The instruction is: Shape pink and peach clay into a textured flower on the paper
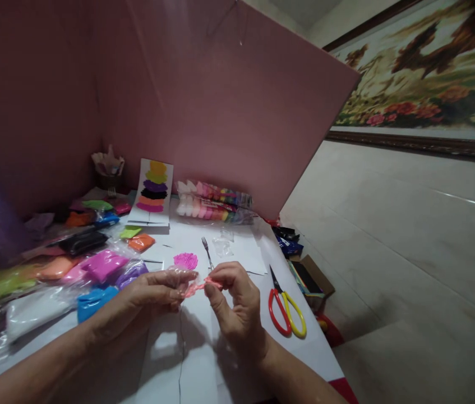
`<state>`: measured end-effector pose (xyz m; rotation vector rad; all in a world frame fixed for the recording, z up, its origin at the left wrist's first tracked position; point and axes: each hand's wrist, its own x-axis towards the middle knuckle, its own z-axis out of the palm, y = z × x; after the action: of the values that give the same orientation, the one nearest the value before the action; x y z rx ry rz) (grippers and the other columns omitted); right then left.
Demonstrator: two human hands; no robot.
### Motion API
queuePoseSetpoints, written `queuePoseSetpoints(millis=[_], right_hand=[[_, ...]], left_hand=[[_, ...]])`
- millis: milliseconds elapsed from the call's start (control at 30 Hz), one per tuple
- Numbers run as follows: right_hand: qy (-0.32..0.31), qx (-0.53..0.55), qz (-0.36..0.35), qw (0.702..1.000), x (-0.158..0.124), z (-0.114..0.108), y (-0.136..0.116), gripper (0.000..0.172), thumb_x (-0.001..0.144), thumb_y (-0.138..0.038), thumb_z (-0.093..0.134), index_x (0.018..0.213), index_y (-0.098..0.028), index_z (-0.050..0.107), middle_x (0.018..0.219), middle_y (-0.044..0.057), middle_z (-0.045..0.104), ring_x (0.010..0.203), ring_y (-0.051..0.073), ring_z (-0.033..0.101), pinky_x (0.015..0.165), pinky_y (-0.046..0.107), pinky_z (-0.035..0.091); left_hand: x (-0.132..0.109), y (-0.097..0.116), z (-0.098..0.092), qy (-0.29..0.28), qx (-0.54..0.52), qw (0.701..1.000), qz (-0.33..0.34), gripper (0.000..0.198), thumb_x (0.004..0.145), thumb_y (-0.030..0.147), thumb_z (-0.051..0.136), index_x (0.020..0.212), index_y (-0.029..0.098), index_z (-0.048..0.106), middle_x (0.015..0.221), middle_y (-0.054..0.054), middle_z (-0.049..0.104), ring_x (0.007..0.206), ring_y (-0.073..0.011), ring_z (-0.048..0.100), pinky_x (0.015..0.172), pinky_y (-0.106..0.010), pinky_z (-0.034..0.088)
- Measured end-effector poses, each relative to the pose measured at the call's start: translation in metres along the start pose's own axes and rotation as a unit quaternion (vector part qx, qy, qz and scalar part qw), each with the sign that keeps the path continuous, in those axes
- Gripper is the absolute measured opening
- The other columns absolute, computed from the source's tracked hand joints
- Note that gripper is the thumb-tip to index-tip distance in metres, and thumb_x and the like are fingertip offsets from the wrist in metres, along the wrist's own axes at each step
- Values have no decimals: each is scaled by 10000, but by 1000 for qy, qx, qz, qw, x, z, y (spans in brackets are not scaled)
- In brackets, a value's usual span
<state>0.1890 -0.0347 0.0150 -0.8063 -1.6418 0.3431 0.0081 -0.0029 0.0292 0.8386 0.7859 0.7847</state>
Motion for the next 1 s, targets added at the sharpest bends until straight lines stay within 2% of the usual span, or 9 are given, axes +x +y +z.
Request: queuePoseSetpoints(millis=[233,400,533,667,833,933,1000], right_hand=[[-1,30,-7,1000,-1,1,2,112,854,-150,623,955,-184,591,928,60,571,818,164,571,672,290,501],[-55,-12,-46,997,-1,2,5,199,852,-73,592,1021,-178,597,935,73,586,844,171,587,682,284,522],[-40,-36,-56,997,-2,0,5,214,853,-54,578,1025,-181,596,928,71,584,812,165,587,664,284,532],[-27,-39,-86,995,-3,-2,2,280,839,-32,579,1063,-199,588,947,69,586,835,167,599,670,286,552],[-86,-82,-123,985,-7,-1,7,366,854,-23,537,1153,-229,588,1028,81,572,858,160,626,684,276,587],[-103,-98,-104,984,-6,0,9,328,866,-34,517,1130,-207,606,1006,85,573,824,155,625,674,278,585],[-61,-74,-68,993,-3,0,9,243,862,-58,544,1049,-193,621,952,74,584,809,158,615,672,285,573]], left_hand=[[1,-2,-2,-25,-19,999,15,323,609,110,709,921,168,770,790,-57,676,693,-158,535,663,-270,424],[4,-5,-6,-69,-30,997,32,316,611,102,704,917,152,764,773,-45,650,692,-145,514,657,-250,415],[4,-4,-5,-39,-23,999,19,304,667,115,749,970,139,753,824,-59,667,661,-117,501,623,-220,401],[4,-2,-5,-29,-35,999,23,223,699,195,784,905,121,745,776,-42,650,573,-78,470,538,-188,366],[2,0,-2,-27,-13,999,32,174,718,261,788,810,129,722,672,11,573,509,-49,454,482,-165,331],[-1,1,2,-11,18,999,32,221,717,298,791,853,134,730,611,23,537,469,-51,452,435,-164,288],[-2,1,4,-9,20,999,30,238,717,312,789,875,141,738,666,7,570,455,-47,453,409,-167,261]])
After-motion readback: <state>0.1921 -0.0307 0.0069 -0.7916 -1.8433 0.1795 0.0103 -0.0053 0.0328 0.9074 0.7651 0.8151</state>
